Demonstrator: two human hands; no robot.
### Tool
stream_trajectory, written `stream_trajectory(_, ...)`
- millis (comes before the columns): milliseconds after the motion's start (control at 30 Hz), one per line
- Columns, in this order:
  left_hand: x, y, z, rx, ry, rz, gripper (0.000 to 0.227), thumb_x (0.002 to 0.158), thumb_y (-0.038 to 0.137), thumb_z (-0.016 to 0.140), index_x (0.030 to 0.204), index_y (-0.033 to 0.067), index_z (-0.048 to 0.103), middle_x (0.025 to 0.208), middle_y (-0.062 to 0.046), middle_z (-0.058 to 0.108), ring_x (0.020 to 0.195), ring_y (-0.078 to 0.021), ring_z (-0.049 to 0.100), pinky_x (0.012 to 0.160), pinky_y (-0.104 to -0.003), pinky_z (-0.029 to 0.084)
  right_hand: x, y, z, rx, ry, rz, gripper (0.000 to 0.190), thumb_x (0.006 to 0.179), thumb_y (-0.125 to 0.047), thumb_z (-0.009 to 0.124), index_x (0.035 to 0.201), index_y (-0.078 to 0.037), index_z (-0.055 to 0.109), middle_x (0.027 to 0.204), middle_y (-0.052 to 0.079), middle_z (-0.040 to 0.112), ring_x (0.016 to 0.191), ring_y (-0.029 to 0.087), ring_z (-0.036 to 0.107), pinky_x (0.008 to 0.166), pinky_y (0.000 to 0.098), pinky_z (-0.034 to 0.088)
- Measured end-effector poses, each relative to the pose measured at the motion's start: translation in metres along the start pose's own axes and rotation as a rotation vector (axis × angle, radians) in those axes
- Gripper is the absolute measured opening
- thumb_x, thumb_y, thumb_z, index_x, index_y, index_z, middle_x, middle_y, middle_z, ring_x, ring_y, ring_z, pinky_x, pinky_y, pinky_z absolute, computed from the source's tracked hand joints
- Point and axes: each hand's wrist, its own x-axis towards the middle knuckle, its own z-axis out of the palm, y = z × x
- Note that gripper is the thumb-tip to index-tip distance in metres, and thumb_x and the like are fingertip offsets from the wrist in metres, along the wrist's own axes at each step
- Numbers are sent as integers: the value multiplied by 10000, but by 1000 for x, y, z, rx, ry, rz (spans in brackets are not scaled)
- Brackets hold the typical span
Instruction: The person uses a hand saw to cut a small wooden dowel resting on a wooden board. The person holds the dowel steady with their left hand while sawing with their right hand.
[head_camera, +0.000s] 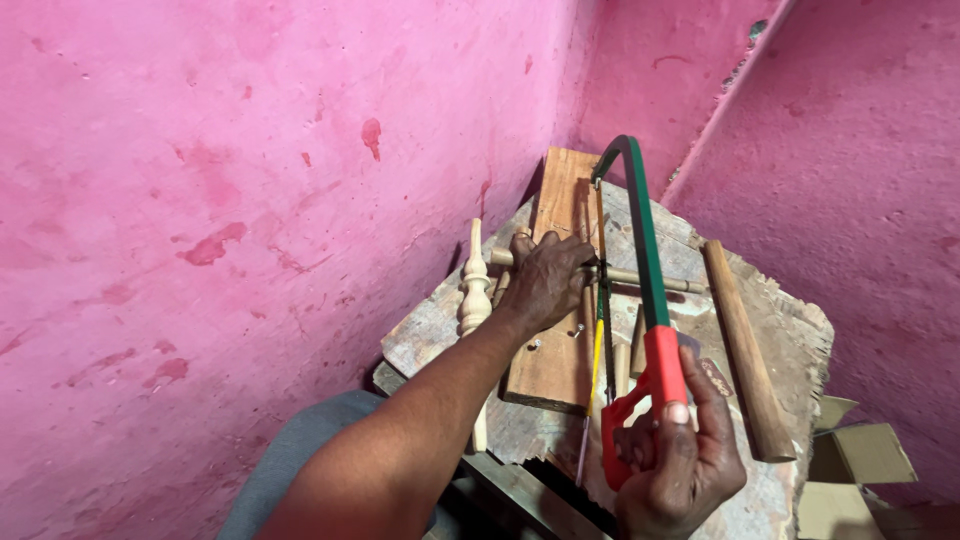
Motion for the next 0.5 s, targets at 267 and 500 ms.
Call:
stream_trajectory(267,-1,2,-4,-29,22,16,298,823,15,675,1102,115,710,1041,-32,658,1072,-254,600,1061,-630,255,24,14,17,-12,-13,8,451,1005,-130,477,1367,98,621,780,117,607,481,29,401,420,208,303)
stream_trajectory(500,-1,6,-6,-26,18,10,233,827,40,696,1040,133,720,1014,-24,660,1052,-251,594,1037,-613,253,9,6,0,-32,-6,-9,453,987,-144,493,1356,93,608,968,136,695,476,27,431,407,201,315)
